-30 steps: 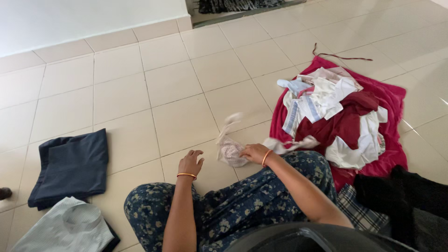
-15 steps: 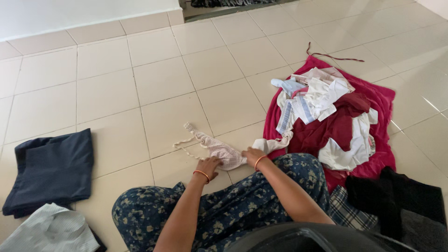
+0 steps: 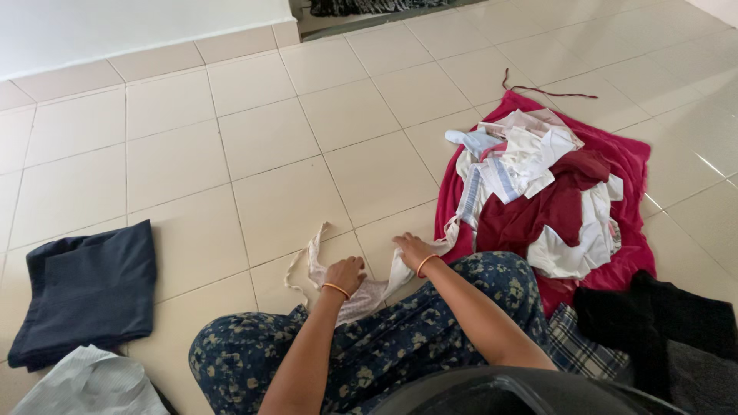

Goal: The person picks up clothes from a pile on the floor, including a black item and a white undergarment, and folds them into flat rectangular shapes.

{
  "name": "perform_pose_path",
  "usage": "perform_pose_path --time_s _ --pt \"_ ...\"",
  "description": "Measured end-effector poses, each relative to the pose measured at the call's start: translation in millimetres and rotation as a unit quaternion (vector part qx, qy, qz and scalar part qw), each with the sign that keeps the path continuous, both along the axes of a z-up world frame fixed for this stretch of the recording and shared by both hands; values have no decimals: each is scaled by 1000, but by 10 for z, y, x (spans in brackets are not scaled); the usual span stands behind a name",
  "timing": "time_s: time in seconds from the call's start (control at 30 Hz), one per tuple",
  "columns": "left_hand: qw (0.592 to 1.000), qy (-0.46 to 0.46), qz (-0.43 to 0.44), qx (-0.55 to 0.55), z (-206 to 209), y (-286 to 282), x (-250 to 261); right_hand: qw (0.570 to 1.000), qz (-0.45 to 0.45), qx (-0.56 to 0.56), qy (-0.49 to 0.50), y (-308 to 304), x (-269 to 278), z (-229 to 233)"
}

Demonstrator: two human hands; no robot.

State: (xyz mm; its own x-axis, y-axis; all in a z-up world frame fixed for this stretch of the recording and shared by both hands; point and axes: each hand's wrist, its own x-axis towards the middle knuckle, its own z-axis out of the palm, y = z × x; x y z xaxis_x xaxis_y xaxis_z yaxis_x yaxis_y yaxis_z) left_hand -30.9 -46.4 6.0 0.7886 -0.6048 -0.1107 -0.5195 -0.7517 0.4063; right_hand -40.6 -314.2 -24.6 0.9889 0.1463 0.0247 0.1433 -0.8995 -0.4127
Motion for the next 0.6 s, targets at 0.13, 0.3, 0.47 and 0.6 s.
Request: perform_pose_path --time_s 0.13,0.3,0.47,0.6 --pt "994 -69 -67 44 -243 20 -13 993 -29 -38 104 -38 -52 27" --pt "990 -44 48 125 -454 137 212 968 -71 149 -190 -116 32 143" --pt "980 -77 173 -65 -298 382 360 924 -138 327 -140 -405 14 313" --pt "985 -22 155 -66 -205 412 336 980 -186 65 -3 -514 -68 234"
